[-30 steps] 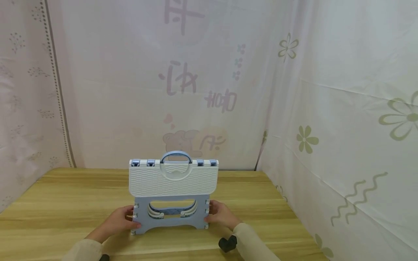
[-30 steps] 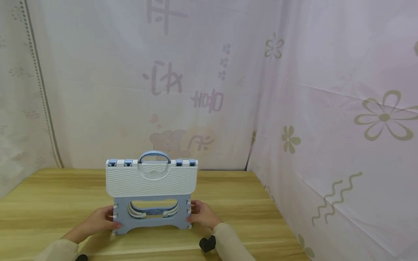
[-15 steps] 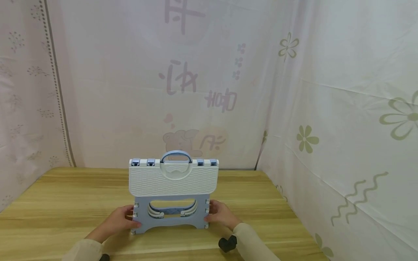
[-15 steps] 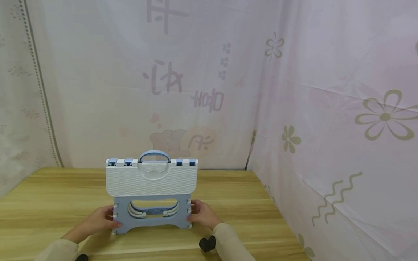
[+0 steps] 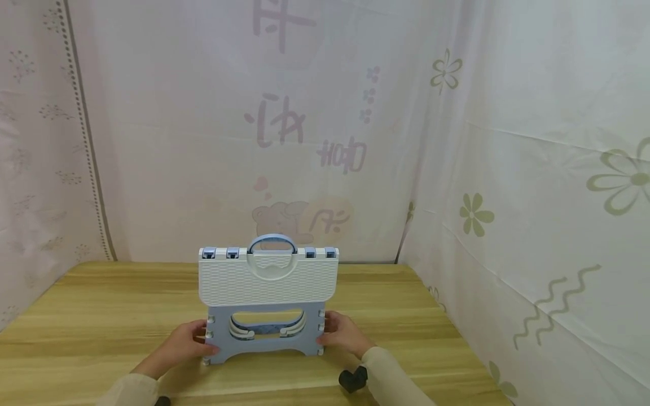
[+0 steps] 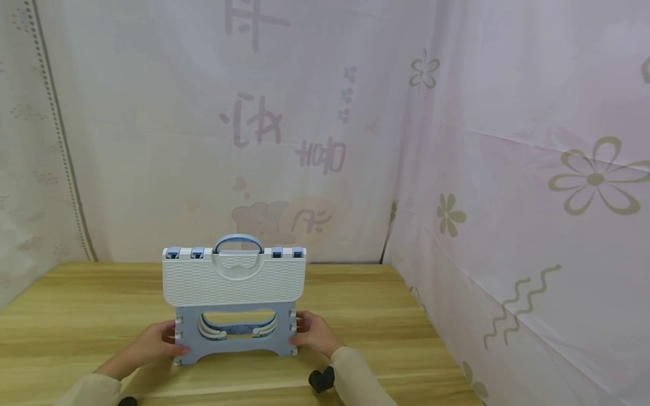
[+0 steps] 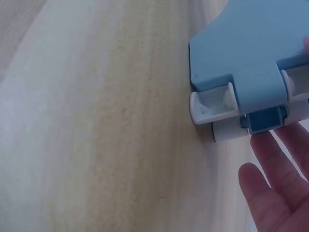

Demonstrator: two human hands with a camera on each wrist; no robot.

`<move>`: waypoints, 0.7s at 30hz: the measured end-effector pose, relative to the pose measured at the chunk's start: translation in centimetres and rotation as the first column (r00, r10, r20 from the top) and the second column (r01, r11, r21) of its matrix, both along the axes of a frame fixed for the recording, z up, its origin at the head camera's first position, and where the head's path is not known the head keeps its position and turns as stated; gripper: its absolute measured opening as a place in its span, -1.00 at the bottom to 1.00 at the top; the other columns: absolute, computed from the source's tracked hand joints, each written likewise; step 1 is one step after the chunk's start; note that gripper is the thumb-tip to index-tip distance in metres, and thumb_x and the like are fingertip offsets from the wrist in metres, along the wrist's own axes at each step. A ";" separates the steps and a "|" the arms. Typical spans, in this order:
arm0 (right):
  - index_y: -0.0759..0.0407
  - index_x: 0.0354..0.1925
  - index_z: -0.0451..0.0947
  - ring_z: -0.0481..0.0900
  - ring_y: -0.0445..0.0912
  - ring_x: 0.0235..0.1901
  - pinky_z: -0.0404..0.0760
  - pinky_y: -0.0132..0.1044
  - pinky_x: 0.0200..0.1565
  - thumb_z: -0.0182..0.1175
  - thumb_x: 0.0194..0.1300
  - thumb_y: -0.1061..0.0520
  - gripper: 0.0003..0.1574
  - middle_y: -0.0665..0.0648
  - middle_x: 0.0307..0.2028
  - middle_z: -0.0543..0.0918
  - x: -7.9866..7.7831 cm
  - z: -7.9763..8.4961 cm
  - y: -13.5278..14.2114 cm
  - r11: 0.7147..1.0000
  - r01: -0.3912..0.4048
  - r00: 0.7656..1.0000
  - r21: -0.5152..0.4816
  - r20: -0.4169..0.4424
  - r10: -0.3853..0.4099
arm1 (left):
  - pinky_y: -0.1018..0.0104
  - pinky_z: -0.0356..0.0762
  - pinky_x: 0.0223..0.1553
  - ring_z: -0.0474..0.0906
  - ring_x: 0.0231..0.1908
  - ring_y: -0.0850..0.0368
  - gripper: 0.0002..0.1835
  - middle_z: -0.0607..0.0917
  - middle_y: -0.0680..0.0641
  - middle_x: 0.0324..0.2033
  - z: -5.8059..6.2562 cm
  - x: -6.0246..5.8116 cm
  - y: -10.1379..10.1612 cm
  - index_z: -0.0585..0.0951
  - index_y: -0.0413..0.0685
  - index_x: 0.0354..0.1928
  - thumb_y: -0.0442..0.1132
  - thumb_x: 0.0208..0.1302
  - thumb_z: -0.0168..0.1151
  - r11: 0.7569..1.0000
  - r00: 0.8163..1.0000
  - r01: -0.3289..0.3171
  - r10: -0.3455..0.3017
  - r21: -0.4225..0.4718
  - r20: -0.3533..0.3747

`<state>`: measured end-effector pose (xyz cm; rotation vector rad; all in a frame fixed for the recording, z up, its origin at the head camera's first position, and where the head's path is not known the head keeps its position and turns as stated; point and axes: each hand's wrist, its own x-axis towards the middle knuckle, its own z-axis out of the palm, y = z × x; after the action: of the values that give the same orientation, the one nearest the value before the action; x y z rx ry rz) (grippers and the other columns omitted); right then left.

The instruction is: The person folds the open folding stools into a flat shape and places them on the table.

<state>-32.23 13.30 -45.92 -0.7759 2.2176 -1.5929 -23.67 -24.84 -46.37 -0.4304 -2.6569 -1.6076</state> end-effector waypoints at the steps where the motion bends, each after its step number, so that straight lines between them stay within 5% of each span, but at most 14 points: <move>1: 0.53 0.21 0.27 0.50 0.21 0.08 0.51 0.00 0.07 0.30 0.10 0.34 -0.26 0.39 0.07 0.54 0.0 0.0 0.0 1.000 0.003 1.000 0.001 0.000 -0.003 | 0.10 0.62 -0.23 0.62 -0.22 -0.20 -0.38 0.65 -0.39 -0.21 0.0 0.0 0.0 0.41 -0.64 0.00 -0.35 0.00 0.47 1.000 1.000 -0.001 0.001 -0.004 -0.003; 21: 0.51 0.21 0.29 0.51 0.22 0.07 0.50 0.04 0.07 0.28 0.10 0.33 -0.28 0.39 0.05 0.56 -0.1 -0.2 -0.1 1.000 0.019 1.000 0.020 -0.019 -0.019 | 0.07 0.62 -0.21 0.62 -0.21 -0.22 -0.38 0.64 -0.40 -0.19 0.2 0.1 0.0 0.42 -0.64 0.00 -0.34 0.00 0.48 1.000 1.000 0.006 -0.006 -0.006 -0.005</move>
<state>-32.31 13.20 -46.15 -0.7694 2.2577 -1.5754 -23.53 -24.80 -46.17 -0.4425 -2.6603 -1.5980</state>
